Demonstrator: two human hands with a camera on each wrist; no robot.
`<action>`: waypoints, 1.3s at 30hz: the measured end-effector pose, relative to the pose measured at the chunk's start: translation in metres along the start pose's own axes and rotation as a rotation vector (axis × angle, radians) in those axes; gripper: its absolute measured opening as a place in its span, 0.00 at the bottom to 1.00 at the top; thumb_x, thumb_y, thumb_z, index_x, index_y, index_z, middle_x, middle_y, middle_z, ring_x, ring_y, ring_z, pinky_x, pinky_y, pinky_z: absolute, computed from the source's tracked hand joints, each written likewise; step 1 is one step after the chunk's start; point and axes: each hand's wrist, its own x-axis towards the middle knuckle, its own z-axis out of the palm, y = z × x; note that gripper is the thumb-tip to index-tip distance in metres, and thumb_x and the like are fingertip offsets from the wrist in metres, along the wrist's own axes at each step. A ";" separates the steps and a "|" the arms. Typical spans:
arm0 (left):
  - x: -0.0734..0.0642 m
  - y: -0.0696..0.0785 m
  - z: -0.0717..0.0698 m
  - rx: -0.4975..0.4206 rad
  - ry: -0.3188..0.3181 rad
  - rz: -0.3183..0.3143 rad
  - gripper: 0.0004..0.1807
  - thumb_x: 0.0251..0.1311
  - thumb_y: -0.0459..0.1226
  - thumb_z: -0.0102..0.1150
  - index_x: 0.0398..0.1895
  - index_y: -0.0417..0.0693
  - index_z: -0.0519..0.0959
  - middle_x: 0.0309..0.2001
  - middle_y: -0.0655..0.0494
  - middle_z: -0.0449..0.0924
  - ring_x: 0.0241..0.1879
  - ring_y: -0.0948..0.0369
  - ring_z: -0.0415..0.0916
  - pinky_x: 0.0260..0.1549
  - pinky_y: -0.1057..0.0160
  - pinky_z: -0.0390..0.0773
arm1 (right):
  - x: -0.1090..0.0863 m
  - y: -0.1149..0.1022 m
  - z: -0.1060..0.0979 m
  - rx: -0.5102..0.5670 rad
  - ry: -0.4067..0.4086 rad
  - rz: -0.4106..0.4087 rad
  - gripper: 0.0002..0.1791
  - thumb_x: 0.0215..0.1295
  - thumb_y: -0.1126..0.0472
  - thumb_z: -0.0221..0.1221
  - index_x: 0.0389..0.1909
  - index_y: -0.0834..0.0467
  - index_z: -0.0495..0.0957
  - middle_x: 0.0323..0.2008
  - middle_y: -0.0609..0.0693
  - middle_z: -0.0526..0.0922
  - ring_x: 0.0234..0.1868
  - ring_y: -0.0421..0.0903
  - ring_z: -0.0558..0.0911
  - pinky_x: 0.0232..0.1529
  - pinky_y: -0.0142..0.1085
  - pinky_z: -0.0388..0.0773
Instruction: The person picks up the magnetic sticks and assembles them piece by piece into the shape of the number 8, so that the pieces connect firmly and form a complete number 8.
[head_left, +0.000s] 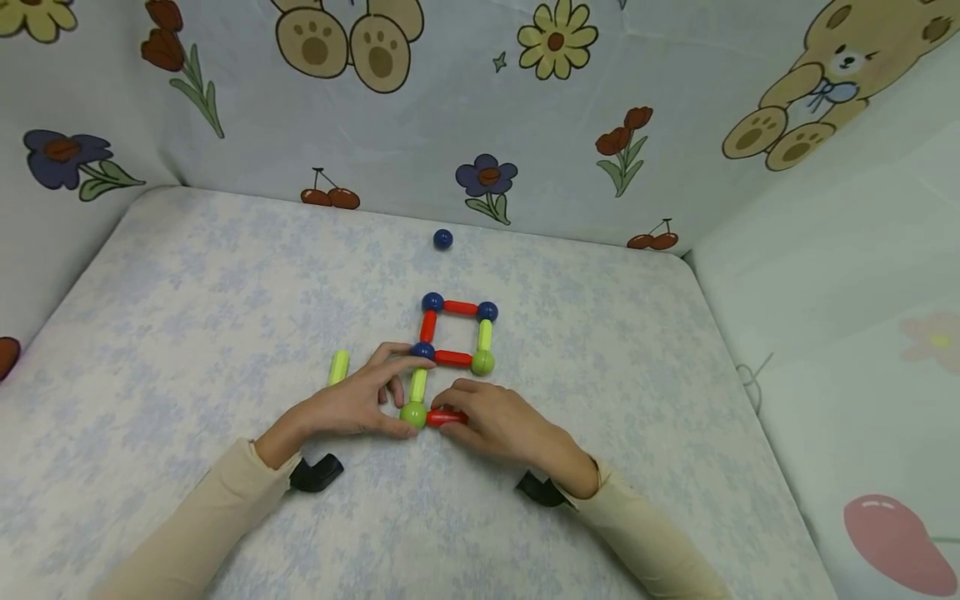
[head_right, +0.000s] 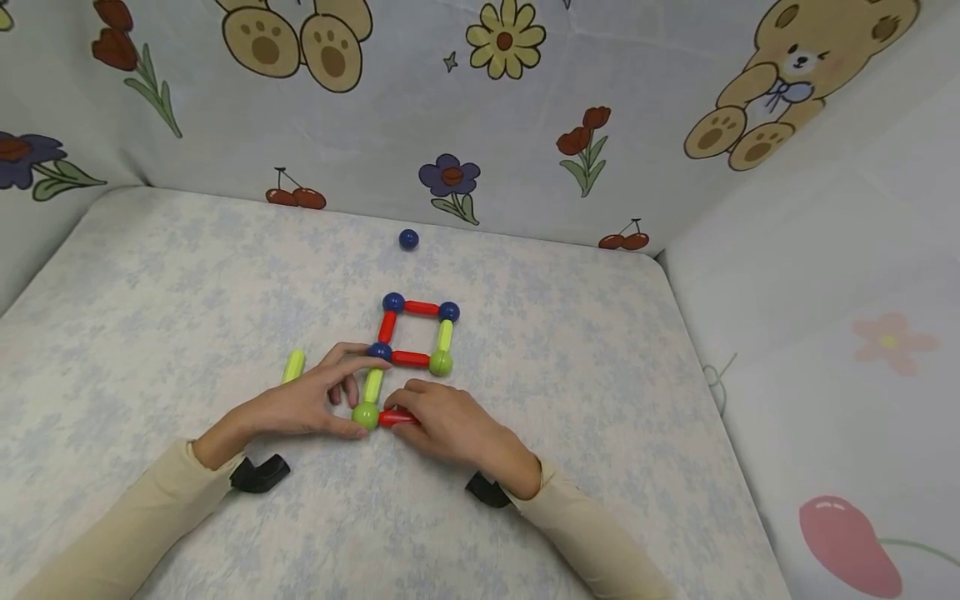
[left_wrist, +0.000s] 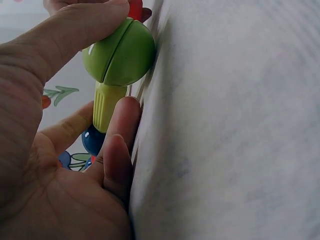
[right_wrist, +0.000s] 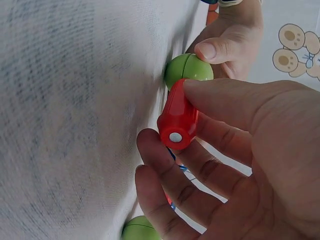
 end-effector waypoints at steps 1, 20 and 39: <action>0.000 0.000 0.000 0.001 0.002 0.000 0.45 0.51 0.44 0.78 0.72 0.55 0.66 0.75 0.44 0.46 0.39 0.59 0.73 0.38 0.66 0.72 | 0.000 0.000 0.000 -0.001 -0.003 0.001 0.13 0.70 0.55 0.62 0.52 0.52 0.82 0.40 0.44 0.80 0.28 0.36 0.71 0.29 0.26 0.70; -0.034 0.030 -0.053 0.466 0.201 -0.232 0.21 0.56 0.43 0.72 0.50 0.48 0.78 0.42 0.45 0.70 0.29 0.58 0.67 0.27 0.61 0.68 | -0.001 0.003 0.002 0.000 -0.038 0.030 0.15 0.66 0.58 0.65 0.53 0.52 0.81 0.37 0.42 0.78 0.31 0.37 0.72 0.33 0.27 0.71; -0.033 0.013 -0.060 0.437 0.126 -0.293 0.21 0.60 0.45 0.69 0.53 0.50 0.75 0.43 0.44 0.71 0.35 0.54 0.71 0.30 0.59 0.68 | 0.020 0.028 -0.046 0.101 -0.003 0.002 0.20 0.69 0.53 0.63 0.56 0.59 0.80 0.45 0.49 0.85 0.44 0.44 0.81 0.46 0.39 0.80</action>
